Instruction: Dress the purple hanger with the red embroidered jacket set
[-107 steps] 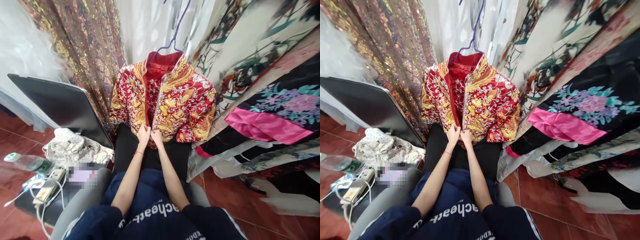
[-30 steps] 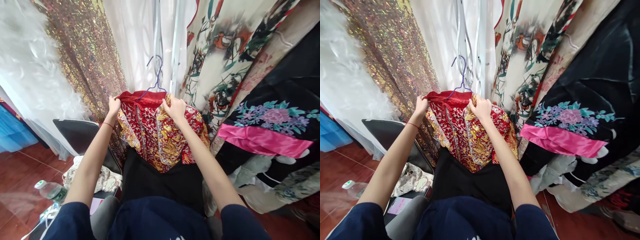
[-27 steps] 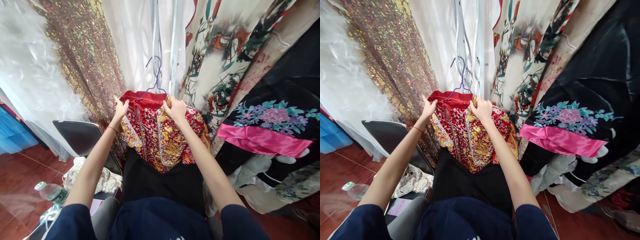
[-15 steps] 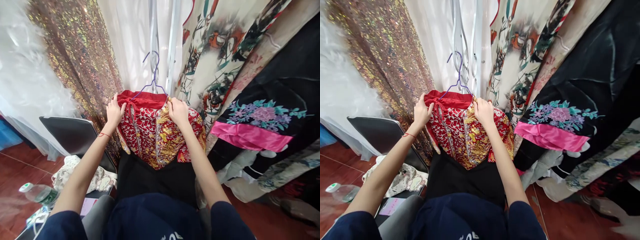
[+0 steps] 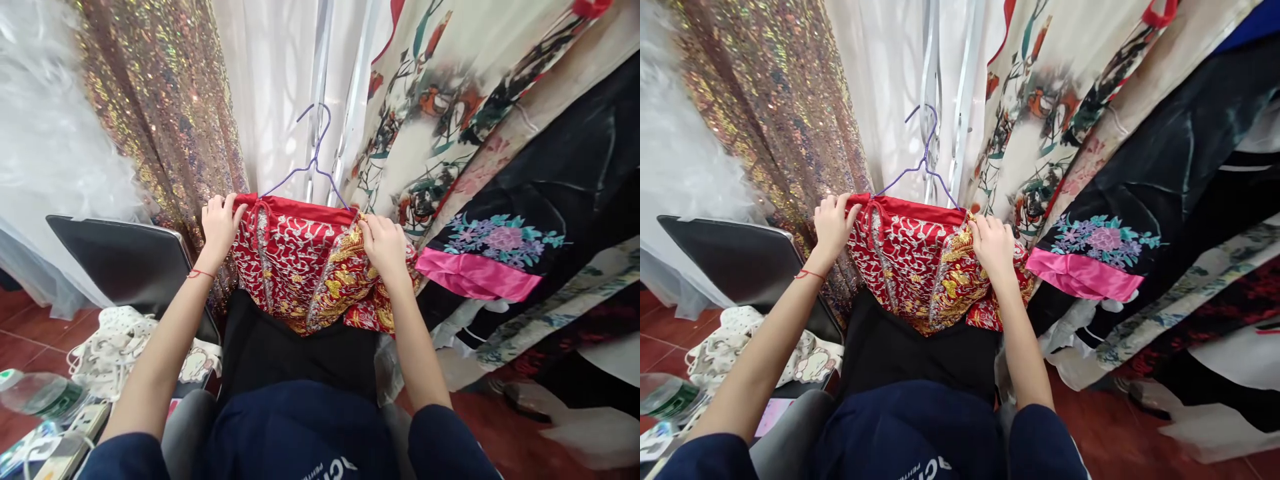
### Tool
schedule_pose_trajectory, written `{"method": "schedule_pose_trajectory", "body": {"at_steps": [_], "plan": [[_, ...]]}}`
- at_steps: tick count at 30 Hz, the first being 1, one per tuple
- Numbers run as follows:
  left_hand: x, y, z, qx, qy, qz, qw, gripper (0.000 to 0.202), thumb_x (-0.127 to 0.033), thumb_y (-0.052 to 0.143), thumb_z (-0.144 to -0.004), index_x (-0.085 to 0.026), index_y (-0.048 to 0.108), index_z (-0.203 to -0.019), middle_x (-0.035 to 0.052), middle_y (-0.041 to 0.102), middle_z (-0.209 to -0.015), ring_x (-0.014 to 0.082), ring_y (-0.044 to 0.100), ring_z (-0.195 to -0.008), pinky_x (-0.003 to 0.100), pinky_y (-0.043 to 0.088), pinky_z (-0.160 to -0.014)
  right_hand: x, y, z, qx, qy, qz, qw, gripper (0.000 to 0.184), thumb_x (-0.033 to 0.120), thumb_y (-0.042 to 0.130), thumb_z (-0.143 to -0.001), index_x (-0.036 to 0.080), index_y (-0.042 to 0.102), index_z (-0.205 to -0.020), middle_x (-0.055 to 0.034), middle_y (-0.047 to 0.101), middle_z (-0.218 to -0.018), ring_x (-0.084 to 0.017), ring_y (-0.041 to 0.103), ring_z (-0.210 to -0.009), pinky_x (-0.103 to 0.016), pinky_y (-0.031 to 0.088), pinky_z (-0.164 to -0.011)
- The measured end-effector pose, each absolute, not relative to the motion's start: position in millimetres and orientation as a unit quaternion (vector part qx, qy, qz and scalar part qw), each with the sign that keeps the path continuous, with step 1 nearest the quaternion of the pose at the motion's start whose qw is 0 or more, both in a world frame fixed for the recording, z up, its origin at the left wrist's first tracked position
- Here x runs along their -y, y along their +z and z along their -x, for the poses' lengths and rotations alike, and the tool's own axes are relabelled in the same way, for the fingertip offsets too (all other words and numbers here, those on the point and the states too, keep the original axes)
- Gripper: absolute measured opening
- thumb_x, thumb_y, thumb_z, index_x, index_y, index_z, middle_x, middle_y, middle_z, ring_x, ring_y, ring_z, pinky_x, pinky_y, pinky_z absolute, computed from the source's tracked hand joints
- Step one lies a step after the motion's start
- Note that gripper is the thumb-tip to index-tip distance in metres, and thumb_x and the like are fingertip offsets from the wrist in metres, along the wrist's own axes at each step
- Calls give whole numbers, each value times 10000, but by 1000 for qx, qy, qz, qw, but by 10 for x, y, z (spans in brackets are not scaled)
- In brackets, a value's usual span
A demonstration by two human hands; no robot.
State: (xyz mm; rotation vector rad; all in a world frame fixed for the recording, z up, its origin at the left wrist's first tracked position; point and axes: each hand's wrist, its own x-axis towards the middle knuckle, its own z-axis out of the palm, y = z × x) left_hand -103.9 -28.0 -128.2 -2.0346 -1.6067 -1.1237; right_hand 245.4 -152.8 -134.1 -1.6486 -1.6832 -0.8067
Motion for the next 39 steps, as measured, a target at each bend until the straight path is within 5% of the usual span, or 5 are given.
{"method": "schedule_pose_trajectory", "body": {"at_steps": [16,20,25,31,39], "plan": [[1008,-1336,489,571,-448,683,82,615,-413,495,-946,-48,457,-1439,267,492,-1464,404,424,-1387,538,357,-1136,2743,-1131,-2352,333,-291,778,446,388,431,398,-995,228,704,-870,-135,660,-681,-291,586,-590,-362,272,-566],[2028,-1669,55,408,-395,812,-136,302,-351,491,-962,-219,663,-1171,115,722,-1096,277,676,-1054,444,512,-1015,2888,-1392,-1793,406,-180,754,484,355,448,413,-1002,251,657,-834,-111,692,-703,-268,640,-621,-344,358,-571],[2750,-2023,-152,275,-384,847,-245,754,-272,686,-784,-180,386,-1469,198,562,-1360,336,543,-1326,499,498,-1100,2958,-1726,-1291,551,21,684,477,326,451,432,-996,254,691,-983,-96,766,-821,-282,714,-692,-360,496,-628],[2603,-2091,-11,387,-448,757,-276,431,-254,658,-749,-262,517,-1157,113,642,-1054,273,685,-928,424,595,-804,2951,-1760,-1152,653,223,536,486,443,373,456,-978,245,616,-1371,-104,684,-1338,-282,673,-1216,-440,524,-1053],[2365,-2160,216,530,-447,693,-200,62,-239,524,-731,-236,545,-789,-9,556,-596,162,503,-507,309,417,-564,2705,-1899,-1727,663,194,516,507,328,284,479,-940,256,716,-1166,-71,741,-1192,-243,674,-1158,-443,508,-1068]]}}
